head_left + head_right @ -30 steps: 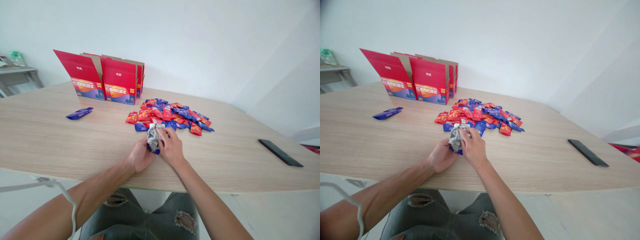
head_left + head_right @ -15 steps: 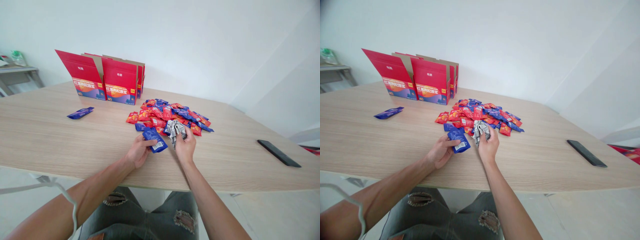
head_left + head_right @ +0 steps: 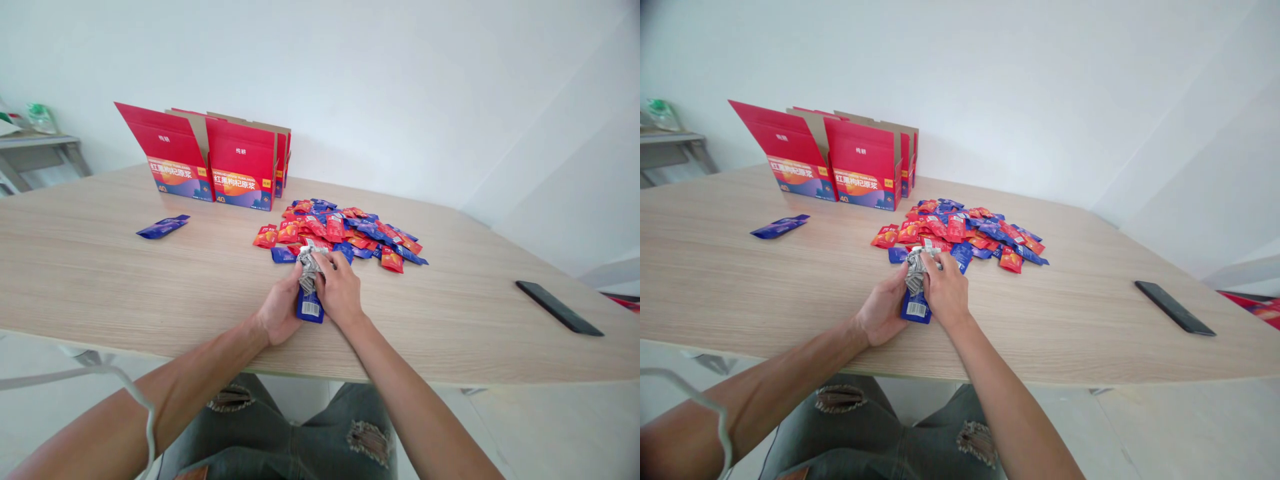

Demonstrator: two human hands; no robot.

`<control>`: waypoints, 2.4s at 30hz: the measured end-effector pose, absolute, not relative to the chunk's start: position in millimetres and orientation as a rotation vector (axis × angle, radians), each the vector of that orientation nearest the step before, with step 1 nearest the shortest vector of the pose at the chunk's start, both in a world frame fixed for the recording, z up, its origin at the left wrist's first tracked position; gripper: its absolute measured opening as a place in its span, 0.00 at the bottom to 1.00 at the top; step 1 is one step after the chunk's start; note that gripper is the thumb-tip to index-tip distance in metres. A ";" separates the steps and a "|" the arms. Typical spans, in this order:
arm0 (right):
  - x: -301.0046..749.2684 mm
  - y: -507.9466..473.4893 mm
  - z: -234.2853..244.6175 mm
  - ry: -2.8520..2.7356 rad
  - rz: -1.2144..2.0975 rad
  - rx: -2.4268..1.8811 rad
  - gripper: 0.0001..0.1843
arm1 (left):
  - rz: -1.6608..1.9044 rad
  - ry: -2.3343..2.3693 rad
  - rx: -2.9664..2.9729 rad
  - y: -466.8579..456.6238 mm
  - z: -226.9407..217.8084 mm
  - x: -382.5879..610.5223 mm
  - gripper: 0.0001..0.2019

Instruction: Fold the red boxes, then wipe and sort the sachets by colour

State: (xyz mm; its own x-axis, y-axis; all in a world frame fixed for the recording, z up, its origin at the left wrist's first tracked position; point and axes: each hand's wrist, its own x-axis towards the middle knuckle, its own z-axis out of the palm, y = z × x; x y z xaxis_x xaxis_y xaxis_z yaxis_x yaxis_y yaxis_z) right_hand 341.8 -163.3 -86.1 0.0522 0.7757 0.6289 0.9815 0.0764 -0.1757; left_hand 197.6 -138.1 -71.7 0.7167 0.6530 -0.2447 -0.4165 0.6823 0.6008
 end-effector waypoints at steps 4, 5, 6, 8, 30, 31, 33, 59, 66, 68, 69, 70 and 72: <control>355.0 -161.6 -80.9 -1.627 -0.435 -1.945 0.24 | 0.627 0.529 0.580 -137.8 -75.5 195.4 0.14; 360.5 -162.9 -79.8 -1.569 -0.422 -2.014 0.24 | 0.619 0.510 0.597 -138.1 -74.8 194.3 0.15; 366.5 -164.9 -79.2 -1.513 -0.407 -2.074 0.23 | 0.602 0.487 0.611 -138.4 -73.4 193.0 0.16; 377.9 -170.1 -79.8 -1.428 -0.373 -2.145 0.21 | 0.583 0.449 0.613 -139.3 -68.7 190.3 0.18; 351.4 -185.6 -123.1 -1.825 -0.514 -1.724 0.17 | 0.906 1.924 2.249 55.7 -66.6 29.5 0.26; 351.5 -185.7 -123.2 -1.825 -0.518 -1.721 0.17 | 0.840 1.989 2.262 65.7 -67.7 23.0 0.25; 352.0 -186.0 -123.8 -1.824 -0.527 -1.707 0.17 | 0.738 2.088 2.263 79.8 -71.4 14.7 0.26; 350.3 -185.9 -121.7 -1.801 -0.381 -1.750 0.18 | 0.816 2.090 2.345 66.6 -76.5 23.8 0.28; 355.4 -185.5 -115.7 -1.649 -0.287 -1.786 0.19 | 0.607 1.109 2.707 -9.2 -62.2 158.2 0.17; 356.9 -185.8 -113.8 -1.601 -0.270 -1.788 0.20 | 0.450 1.145 2.666 -16.8 -61.5 183.4 0.23; 357.4 -185.9 -113.1 -1.584 -0.264 -1.788 0.20 | 0.394 1.169 2.643 -17.5 -60.8 191.5 0.26; 357.8 -185.9 -112.6 -1.569 -0.260 -1.789 0.21 | 0.346 1.194 2.620 -16.6 -59.8 197.0 0.28; 358.0 -185.7 -112.0 -1.547 -0.259 -1.787 0.21 | 0.266 1.255 2.573 -11.1 -56.2 202.7 0.31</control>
